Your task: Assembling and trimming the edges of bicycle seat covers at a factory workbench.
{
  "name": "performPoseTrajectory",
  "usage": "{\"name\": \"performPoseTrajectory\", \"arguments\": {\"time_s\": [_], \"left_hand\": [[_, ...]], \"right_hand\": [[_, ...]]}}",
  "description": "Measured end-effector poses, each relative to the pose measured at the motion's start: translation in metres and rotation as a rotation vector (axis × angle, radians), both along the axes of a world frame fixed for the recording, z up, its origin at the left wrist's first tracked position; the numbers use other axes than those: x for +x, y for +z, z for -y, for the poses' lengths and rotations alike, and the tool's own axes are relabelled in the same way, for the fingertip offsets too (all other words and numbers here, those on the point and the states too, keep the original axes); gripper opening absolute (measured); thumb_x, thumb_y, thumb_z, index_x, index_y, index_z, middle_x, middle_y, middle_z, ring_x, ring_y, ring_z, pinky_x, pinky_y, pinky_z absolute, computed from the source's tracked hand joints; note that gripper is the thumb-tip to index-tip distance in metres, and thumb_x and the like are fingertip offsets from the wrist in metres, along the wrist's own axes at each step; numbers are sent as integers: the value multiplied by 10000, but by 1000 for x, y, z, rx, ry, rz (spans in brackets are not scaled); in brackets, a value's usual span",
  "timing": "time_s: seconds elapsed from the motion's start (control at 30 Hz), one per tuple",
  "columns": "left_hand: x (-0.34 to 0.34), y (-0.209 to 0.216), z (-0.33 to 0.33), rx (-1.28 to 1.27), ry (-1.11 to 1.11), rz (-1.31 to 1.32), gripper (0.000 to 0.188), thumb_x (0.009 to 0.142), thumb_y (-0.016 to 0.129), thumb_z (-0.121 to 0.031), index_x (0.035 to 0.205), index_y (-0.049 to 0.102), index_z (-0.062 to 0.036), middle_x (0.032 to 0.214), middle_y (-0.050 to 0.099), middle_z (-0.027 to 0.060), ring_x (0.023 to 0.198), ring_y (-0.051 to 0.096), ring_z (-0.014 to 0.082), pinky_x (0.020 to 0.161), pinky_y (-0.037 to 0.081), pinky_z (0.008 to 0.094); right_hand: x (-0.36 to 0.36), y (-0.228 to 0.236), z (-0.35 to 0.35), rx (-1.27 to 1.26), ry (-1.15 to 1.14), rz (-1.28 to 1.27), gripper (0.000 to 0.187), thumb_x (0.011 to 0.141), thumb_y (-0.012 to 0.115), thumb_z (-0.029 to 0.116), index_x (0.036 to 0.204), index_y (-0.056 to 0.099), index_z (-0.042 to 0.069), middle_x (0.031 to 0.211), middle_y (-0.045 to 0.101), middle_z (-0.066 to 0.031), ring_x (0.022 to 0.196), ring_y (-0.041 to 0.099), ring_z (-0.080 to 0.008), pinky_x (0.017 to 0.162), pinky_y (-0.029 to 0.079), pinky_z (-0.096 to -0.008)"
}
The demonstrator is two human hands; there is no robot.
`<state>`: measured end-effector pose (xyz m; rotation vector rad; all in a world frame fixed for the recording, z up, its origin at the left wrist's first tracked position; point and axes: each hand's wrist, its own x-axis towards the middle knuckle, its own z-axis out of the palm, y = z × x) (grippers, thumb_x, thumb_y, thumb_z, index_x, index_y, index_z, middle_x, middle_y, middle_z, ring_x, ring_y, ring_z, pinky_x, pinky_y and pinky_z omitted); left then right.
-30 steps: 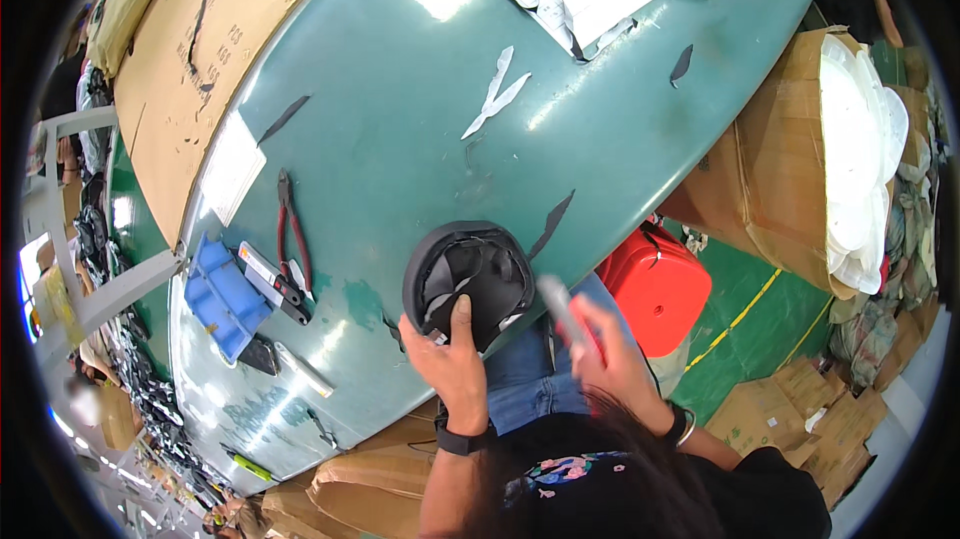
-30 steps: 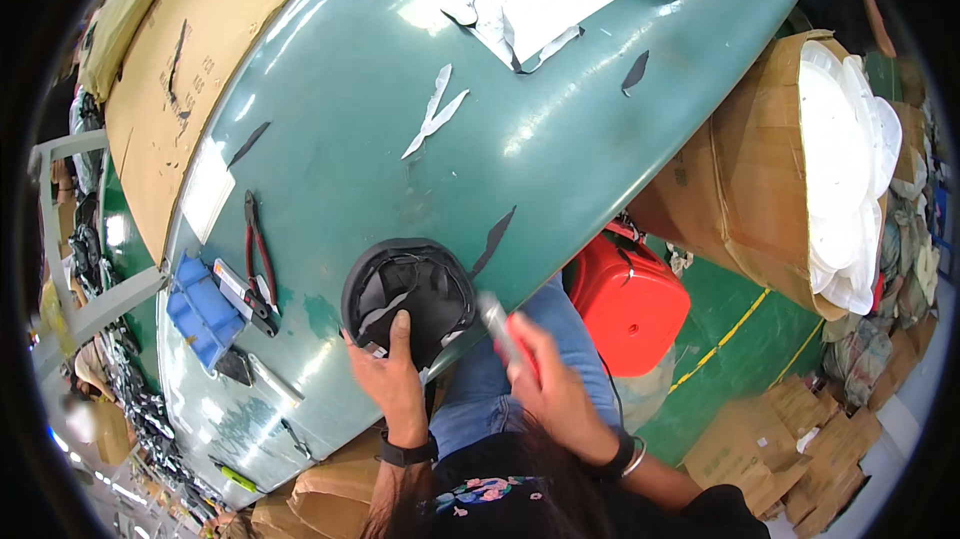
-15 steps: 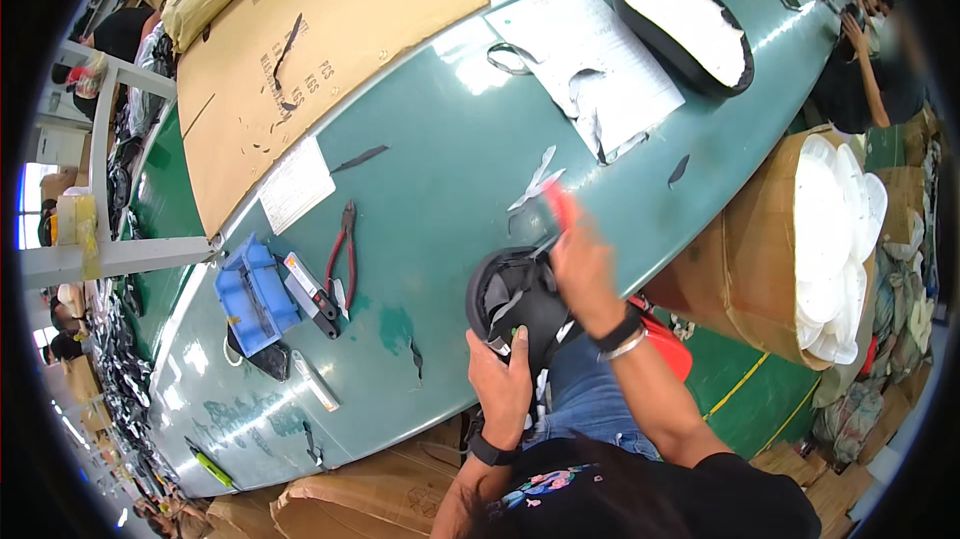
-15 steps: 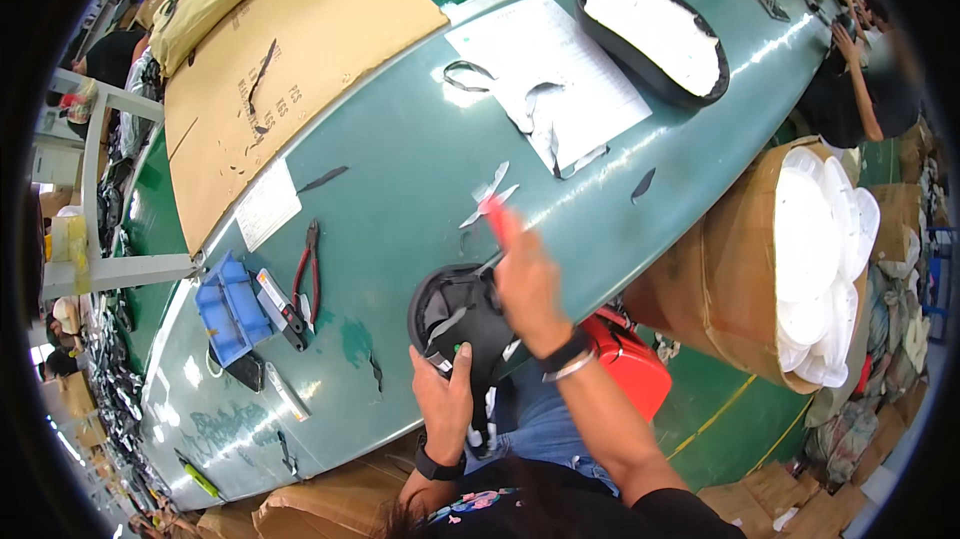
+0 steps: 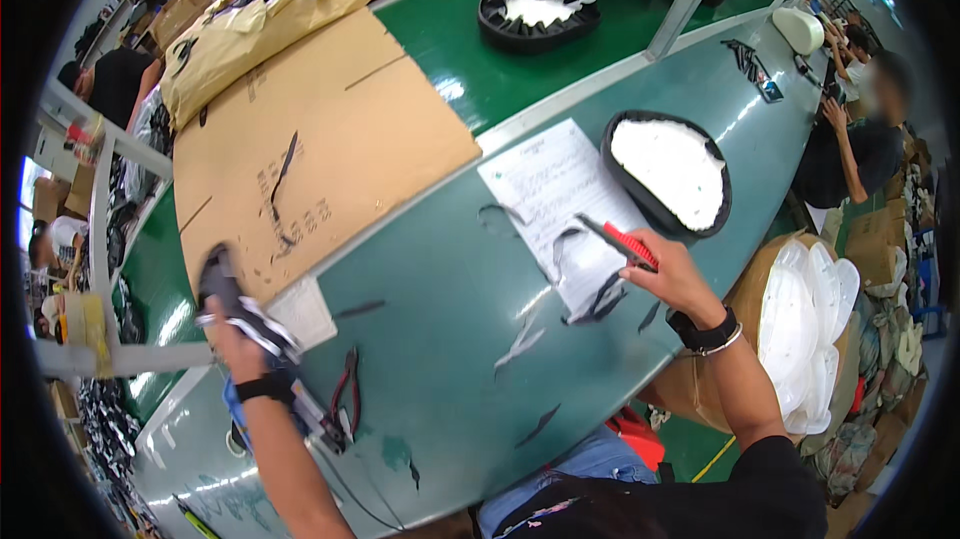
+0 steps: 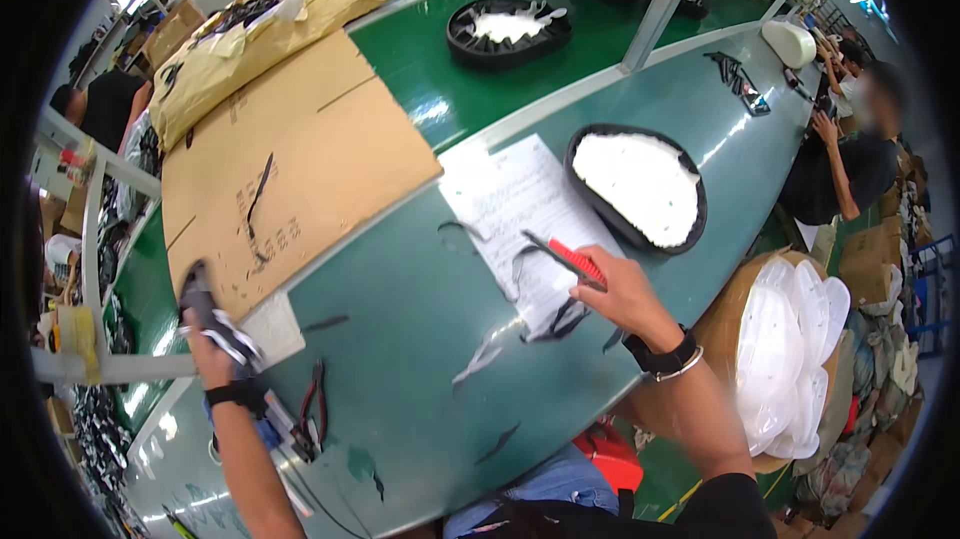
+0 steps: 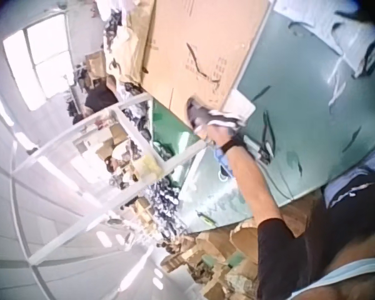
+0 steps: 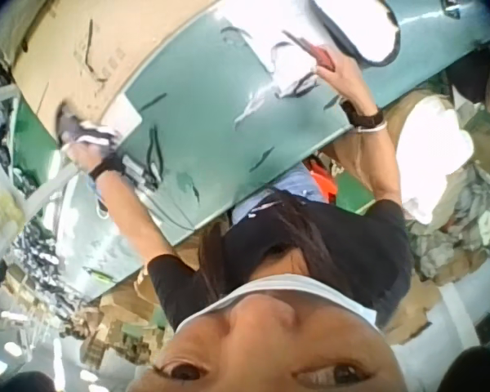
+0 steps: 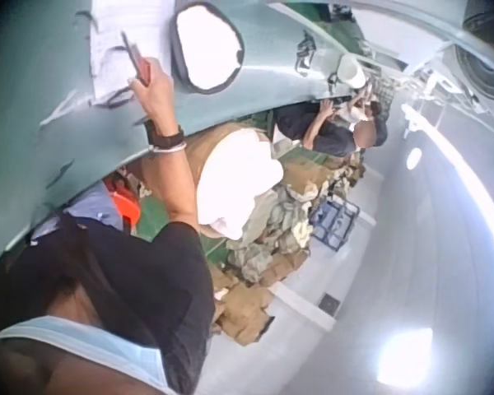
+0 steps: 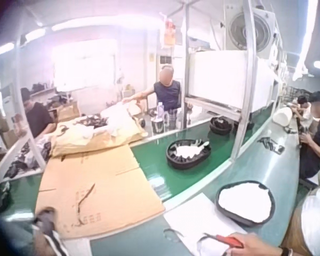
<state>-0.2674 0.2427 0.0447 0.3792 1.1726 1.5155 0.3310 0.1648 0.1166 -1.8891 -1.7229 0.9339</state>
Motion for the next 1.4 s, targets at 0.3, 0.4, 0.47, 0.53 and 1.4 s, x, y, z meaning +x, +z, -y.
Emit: {"name": "performPoseTrajectory", "arguments": {"time_s": [0.3, 0.4, 0.47, 0.53, 1.4], "left_hand": [[64, -62, 1, -142, 211, -291, 127, 941, 580, -261, 903, 553, -143, 794, 526, -41, 701, 474, 65, 612, 359, 230], [103, -38, 18, -243, 180, -269, 145, 940, 598, -273, 980, 563, -138, 833, 522, -38, 750, 477, 78, 670, 363, 242], [107, -28, 29, -253, 114, -344, 139, 945, 594, -258, 1015, 571, -140, 846, 527, -45, 751, 476, 73, 674, 360, 223], [104, -28, 39, -299, 144, -428, 170, 941, 601, -234, 1029, 566, -93, 842, 544, -20, 744, 500, 80, 665, 389, 218], [210, -33, 285, -477, -213, -592, 635, 979, 507, -327, 1438, 281, 48, 1442, 372, 231, 1324, 384, 303, 1106, 289, 374]], "right_hand": [[-3, -78, -276, 156, -446, -872, 313, 770, 667, 111, 1050, 533, 69, 792, 521, -7, 666, 519, -109, 597, 479, -291], [-8, -109, -358, 186, -592, -861, 380, 771, 673, 100, 1133, 559, 112, 836, 532, -15, 719, 532, -134, 588, 487, -302], [-14, -129, -392, 200, -647, -867, 371, 772, 684, 116, 1125, 577, 83, 866, 567, -36, 723, 562, -156, 572, 516, -311], [-23, -138, -410, 264, -660, -827, 306, 796, 694, 106, 1067, 558, 68, 816, 536, -12, 698, 537, -120, 611, 547, -305], [-102, -51, 128, 186, 552, -105, 269, 803, 714, 221, 992, 665, 35, 826, 649, -127, 724, 633, -275, 677, 500, -370]]}}
